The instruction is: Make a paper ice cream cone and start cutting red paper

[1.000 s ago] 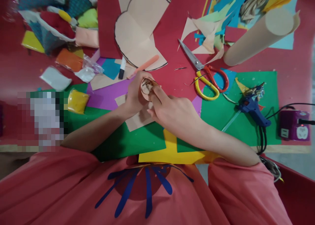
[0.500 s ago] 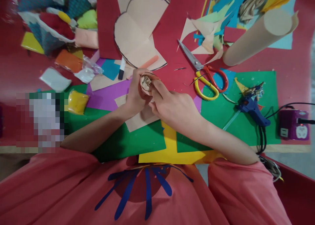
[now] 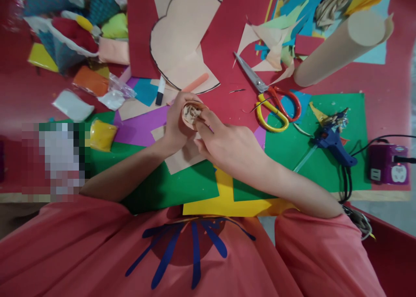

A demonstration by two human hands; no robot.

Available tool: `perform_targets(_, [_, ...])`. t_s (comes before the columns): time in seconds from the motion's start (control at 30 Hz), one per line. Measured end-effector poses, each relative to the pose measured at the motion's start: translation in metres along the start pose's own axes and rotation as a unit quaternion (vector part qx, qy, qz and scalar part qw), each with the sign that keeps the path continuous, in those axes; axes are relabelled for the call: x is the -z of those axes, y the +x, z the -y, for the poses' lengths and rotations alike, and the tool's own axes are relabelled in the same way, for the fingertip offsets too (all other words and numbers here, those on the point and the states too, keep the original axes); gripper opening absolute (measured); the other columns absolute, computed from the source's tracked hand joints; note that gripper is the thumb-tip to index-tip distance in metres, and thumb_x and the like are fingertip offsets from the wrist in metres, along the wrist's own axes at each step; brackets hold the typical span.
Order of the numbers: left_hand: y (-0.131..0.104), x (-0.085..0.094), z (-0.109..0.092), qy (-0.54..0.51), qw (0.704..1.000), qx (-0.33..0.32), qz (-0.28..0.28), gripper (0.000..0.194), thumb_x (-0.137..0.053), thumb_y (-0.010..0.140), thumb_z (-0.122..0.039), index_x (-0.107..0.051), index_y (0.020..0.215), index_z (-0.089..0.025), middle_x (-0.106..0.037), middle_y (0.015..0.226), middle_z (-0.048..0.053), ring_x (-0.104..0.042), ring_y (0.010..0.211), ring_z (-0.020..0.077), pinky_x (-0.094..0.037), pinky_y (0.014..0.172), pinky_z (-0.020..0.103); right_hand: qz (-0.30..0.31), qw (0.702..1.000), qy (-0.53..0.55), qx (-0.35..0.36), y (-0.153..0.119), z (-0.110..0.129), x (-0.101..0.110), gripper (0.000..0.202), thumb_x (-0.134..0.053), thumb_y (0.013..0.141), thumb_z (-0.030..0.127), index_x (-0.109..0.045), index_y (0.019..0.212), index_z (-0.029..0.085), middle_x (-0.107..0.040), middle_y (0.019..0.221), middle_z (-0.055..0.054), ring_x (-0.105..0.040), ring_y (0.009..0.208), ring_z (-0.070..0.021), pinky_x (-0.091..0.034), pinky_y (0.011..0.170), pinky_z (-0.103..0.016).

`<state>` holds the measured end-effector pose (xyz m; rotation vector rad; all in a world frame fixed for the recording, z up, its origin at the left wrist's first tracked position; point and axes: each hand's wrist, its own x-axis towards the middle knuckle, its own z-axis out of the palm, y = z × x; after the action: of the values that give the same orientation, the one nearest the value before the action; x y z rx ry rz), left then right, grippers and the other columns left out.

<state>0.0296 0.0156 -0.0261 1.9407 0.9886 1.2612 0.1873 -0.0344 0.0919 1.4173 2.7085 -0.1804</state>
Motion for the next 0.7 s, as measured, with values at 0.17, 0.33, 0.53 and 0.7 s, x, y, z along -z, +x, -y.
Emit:
perform_targets(0.17, [0.000,0.001,0.001,-0.006,1.000,-0.010,0.001,0.017,-0.062,0.086,-0.030,-0.049,0.097,-0.026,-0.061,0.089,0.000,-0.061,0.077,0.0138,-0.051,0.065,0.030,0.005,1.000,-0.019,0.013,-0.001,0.002,-0.004,0.047,-0.030,0.101,0.034,-0.056,0.136,0.016,-0.056,0.141,-0.014,-0.059,0.063,-0.0136,-0.023,0.047,-0.029])
perform_targets(0.33, [0.001,0.002,-0.005,0.019,0.999,-0.024,-0.013,0.007,-0.055,0.089,-0.030,-0.049,0.090,-0.026,-0.058,0.080,-0.002,-0.057,0.068,0.0127,-0.048,0.058,0.029,0.004,1.000,-0.005,0.027,0.002,0.004,-0.012,0.047,-0.030,0.100,0.030,-0.053,0.137,0.012,-0.054,0.141,-0.019,-0.064,0.079,-0.0177,-0.030,0.048,-0.028])
perform_targets(0.53, [0.002,-0.001,0.000,0.052,0.997,-0.041,-0.028,0.015,-0.055,0.091,-0.039,-0.049,0.086,-0.026,-0.059,0.074,-0.004,-0.055,0.063,0.0123,-0.044,0.051,0.028,-0.007,1.000,0.016,0.022,0.005,0.003,-0.018,0.049,-0.033,0.099,0.031,-0.047,0.140,0.008,-0.054,0.139,-0.023,-0.064,0.094,-0.0232,-0.033,0.047,-0.026])
perform_targets(0.7, [-0.001,-0.004,0.010,0.052,0.999,0.002,-0.016,0.016,-0.057,0.092,-0.042,-0.052,0.092,-0.026,-0.064,0.085,0.000,-0.061,0.076,0.0150,-0.047,0.062,0.031,-0.026,1.000,-0.009,0.009,0.005,0.004,-0.024,0.049,-0.032,0.100,0.030,-0.045,0.142,0.010,-0.053,0.139,-0.023,-0.064,0.075,-0.0177,-0.030,0.046,-0.027])
